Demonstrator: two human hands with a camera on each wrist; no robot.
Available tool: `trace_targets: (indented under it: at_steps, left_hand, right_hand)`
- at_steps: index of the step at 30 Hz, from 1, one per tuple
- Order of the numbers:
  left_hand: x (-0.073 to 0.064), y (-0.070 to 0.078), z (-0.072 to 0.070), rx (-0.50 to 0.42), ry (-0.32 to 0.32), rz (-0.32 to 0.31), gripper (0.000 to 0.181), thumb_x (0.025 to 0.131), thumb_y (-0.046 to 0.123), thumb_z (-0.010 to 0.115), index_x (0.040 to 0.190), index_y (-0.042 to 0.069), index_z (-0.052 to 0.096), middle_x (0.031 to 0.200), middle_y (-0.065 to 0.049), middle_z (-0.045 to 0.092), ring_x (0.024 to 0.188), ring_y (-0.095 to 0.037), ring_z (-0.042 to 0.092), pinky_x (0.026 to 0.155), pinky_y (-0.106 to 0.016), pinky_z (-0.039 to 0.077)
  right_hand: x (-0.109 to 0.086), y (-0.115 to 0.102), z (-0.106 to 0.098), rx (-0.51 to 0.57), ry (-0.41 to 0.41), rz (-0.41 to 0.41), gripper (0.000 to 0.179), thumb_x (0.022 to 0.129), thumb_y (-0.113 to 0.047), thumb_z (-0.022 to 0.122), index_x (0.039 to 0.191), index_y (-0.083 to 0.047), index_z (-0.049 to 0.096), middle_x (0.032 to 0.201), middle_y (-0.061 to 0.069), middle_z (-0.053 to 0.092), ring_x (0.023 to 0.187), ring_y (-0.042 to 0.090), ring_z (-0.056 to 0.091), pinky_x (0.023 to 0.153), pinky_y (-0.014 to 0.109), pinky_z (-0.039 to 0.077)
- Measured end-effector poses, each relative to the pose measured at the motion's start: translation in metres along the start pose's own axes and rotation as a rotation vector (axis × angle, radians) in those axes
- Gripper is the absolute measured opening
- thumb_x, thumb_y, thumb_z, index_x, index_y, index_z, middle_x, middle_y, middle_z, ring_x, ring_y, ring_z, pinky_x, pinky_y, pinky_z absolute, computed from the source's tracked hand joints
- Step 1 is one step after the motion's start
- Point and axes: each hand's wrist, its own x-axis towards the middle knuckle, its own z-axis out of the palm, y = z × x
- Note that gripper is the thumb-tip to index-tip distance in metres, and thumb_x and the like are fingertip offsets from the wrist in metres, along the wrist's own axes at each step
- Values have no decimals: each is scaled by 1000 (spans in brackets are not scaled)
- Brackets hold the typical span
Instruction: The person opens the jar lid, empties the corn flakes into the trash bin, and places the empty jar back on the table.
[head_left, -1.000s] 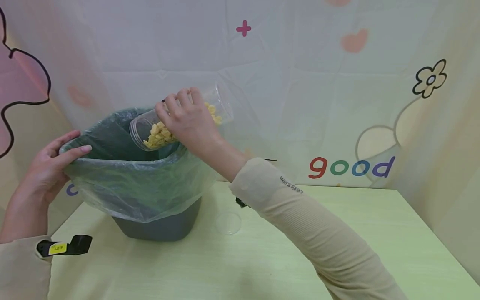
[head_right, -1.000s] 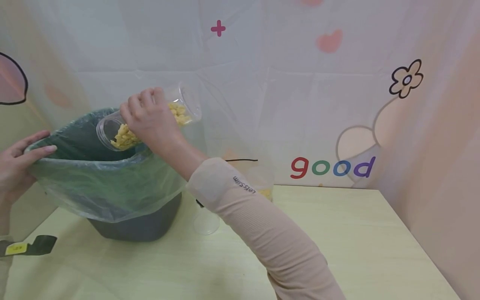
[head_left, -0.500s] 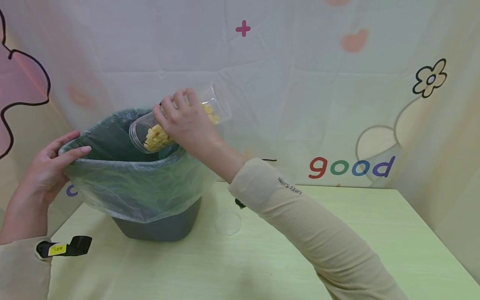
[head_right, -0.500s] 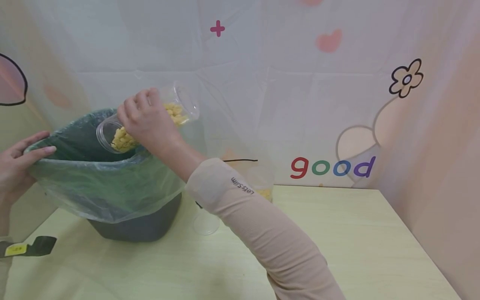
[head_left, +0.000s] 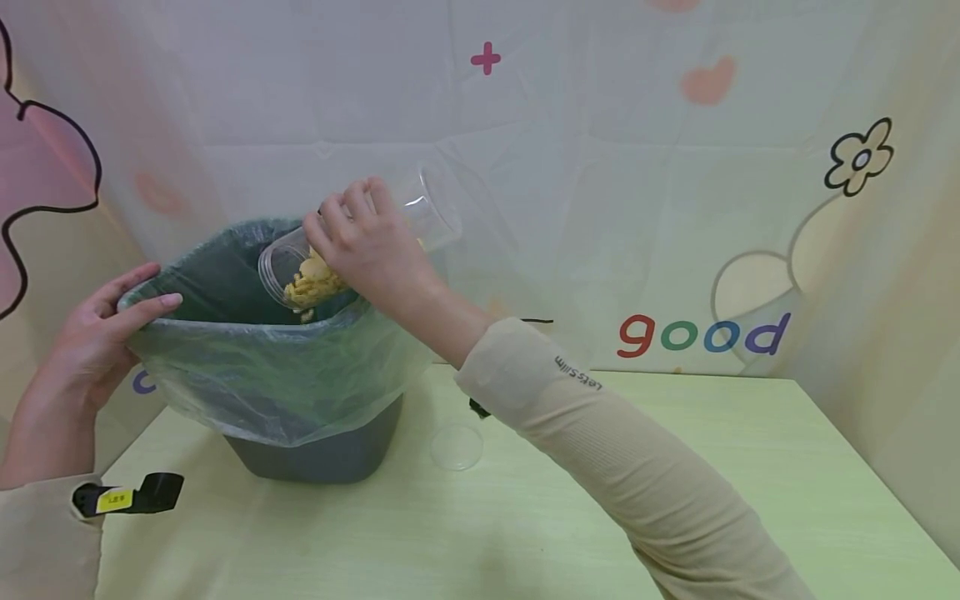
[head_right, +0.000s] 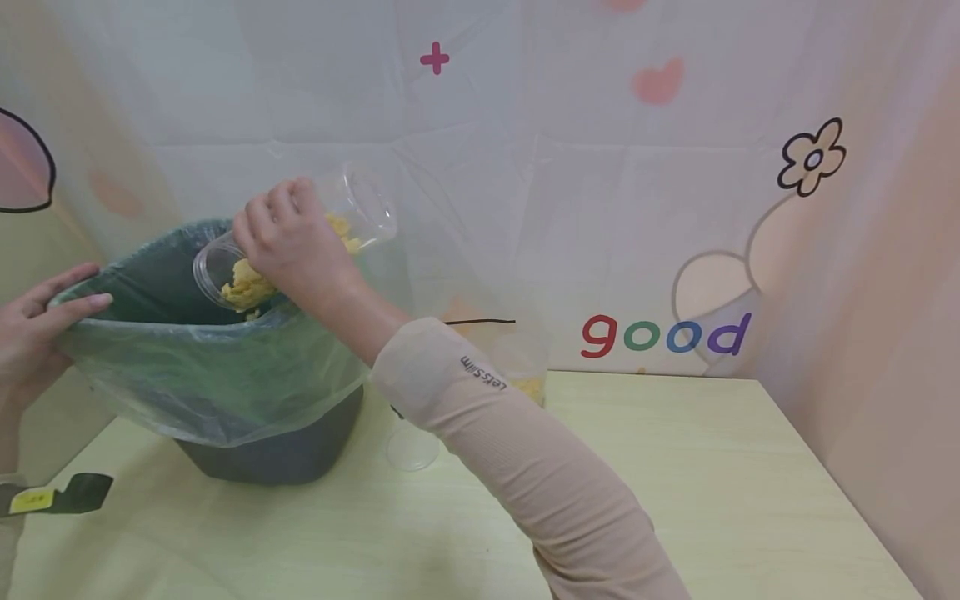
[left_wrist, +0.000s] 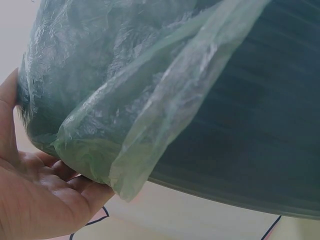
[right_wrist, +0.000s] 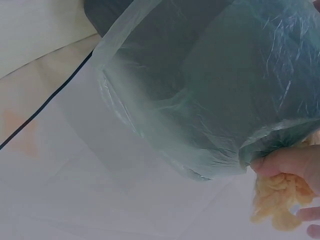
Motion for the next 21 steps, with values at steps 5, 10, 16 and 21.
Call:
trace_targets:
  at_steps: [5,10,16,21]
  left_hand:
    - [-2,1,2,16,4,-4,64,90,11,56,144,24,24,117,11,35,84,-1,52,63,-15,47]
    - [-2,1,2,15,1,-6,64,90,11,56,144,24,24,116,11,35,84,-1,52,63,-15,46]
    - [0,0,1,29,8,-3,64,90,12,57,144,24,25,118,10,34,85,-1,51,63,-14,46]
    - [1,-1,-2,63,19,0,64,89,15,58,144,24,25,121,9,34,86,-2,50,63,-14,46]
  right_hand:
    - [0,0,0,12,10,3,31,91,-2,28,106,-14,52,104,5,57,99,28,54,88,38,38]
    - [-1,0,0,20,-8,2,31,91,-2,29,109,-14,51,105,5,57,100,28,53,89,38,38]
    - [-1,-1,1,37,12,36,27,90,-5,32,106,-14,52,103,4,57,98,28,54,89,38,39]
    - [-1,0,2,44,16,54,26,89,-6,34,106,-15,51,102,4,56,97,28,54,89,39,39]
